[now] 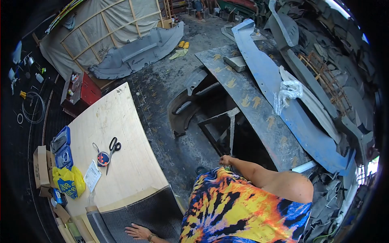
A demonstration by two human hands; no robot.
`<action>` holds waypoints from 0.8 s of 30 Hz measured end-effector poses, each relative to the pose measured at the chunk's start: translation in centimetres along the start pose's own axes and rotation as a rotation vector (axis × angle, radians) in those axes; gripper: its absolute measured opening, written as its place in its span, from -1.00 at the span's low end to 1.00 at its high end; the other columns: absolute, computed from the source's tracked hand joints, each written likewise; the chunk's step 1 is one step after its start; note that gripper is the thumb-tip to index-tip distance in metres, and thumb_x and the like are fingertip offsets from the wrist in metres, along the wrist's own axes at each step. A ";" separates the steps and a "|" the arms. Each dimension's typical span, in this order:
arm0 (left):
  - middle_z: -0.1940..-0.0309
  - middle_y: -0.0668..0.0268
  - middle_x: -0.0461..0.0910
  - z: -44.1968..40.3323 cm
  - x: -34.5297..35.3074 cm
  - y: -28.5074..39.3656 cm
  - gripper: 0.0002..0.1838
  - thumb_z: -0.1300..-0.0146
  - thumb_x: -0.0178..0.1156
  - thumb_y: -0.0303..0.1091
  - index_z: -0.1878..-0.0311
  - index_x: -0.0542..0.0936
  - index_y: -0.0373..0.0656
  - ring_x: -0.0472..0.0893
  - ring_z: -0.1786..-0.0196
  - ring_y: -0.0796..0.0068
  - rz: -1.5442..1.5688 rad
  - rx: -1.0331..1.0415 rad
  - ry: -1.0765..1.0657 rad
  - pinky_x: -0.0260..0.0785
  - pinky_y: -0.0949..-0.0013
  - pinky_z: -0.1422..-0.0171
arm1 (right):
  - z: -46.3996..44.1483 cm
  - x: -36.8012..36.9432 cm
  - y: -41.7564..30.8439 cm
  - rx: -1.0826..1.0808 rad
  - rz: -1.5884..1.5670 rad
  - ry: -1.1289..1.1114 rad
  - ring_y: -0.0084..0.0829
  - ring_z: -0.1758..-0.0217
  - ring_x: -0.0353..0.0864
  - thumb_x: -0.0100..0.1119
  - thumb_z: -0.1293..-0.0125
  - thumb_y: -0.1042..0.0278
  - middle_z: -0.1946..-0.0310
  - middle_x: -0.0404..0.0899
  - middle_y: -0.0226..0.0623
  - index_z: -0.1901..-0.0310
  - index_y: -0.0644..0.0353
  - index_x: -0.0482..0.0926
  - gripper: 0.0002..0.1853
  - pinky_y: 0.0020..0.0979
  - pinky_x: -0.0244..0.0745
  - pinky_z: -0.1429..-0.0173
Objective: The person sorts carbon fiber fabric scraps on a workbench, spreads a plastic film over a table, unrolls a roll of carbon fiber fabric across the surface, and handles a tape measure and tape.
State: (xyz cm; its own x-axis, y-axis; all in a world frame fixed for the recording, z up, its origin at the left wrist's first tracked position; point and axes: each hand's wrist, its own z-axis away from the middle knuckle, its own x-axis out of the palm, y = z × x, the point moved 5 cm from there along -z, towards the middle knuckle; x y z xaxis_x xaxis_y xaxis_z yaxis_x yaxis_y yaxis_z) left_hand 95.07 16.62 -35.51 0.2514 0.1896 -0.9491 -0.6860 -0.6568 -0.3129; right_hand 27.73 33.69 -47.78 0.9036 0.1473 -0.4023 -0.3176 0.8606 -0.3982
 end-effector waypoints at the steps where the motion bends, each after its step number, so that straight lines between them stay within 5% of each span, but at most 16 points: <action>1: -0.51 0.38 -0.13 -0.2 0.2 0.0 -0.27 -0.36 -0.54 0.30 -0.49 -0.03 0.15 -0.10 -0.53 0.19 0.014 0.005 0.010 -0.29 -0.12 -0.50 | 0.0 -0.1 -0.1 -0.013 0.026 0.011 -0.29 0.28 0.69 0.19 -0.18 0.12 0.19 0.67 -0.19 0.07 0.12 0.63 -0.65 -0.28 0.57 0.13; 5: -0.51 0.37 -0.11 -0.3 -1.5 0.2 -0.29 -0.37 -0.52 0.29 -0.48 -0.02 0.15 -0.09 -0.52 0.19 0.039 0.017 0.018 -0.28 -0.11 -0.50 | -0.5 0.4 0.7 -0.042 0.003 0.044 -0.28 0.30 0.68 0.19 -0.16 0.12 0.20 0.67 -0.20 0.07 0.10 0.64 -0.65 -0.29 0.55 0.06; 13: -0.51 0.37 -0.17 -0.8 -4.3 0.2 -0.30 -0.38 -0.54 0.27 -0.49 -0.07 0.14 -0.12 -0.53 0.18 0.043 0.031 -0.017 -0.32 -0.06 -0.52 | 1.8 0.7 0.1 -0.044 -0.098 0.006 -0.34 0.37 0.65 0.13 -0.11 0.21 0.36 0.64 -0.23 0.16 0.15 0.62 -0.70 -0.28 0.56 0.33; 24: -0.51 0.36 -0.16 -1.4 -5.4 0.4 -0.29 -0.38 -0.56 0.28 -0.49 -0.06 0.14 -0.10 -0.53 0.18 0.039 0.045 -0.010 -0.31 -0.07 -0.52 | 2.2 0.8 -0.1 -0.045 -0.066 0.029 -0.34 0.39 0.69 0.16 -0.17 0.19 0.34 0.66 -0.20 0.10 0.14 0.62 -0.69 -0.29 0.60 0.30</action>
State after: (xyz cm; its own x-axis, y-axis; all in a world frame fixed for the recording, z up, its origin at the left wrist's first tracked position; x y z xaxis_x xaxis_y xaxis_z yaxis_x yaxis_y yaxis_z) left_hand 94.33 14.30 -30.43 0.2172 0.1723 -0.9608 -0.7254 -0.6302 -0.2770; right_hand 29.07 34.78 -46.24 0.9144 0.0764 -0.3976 -0.2709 0.8452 -0.4606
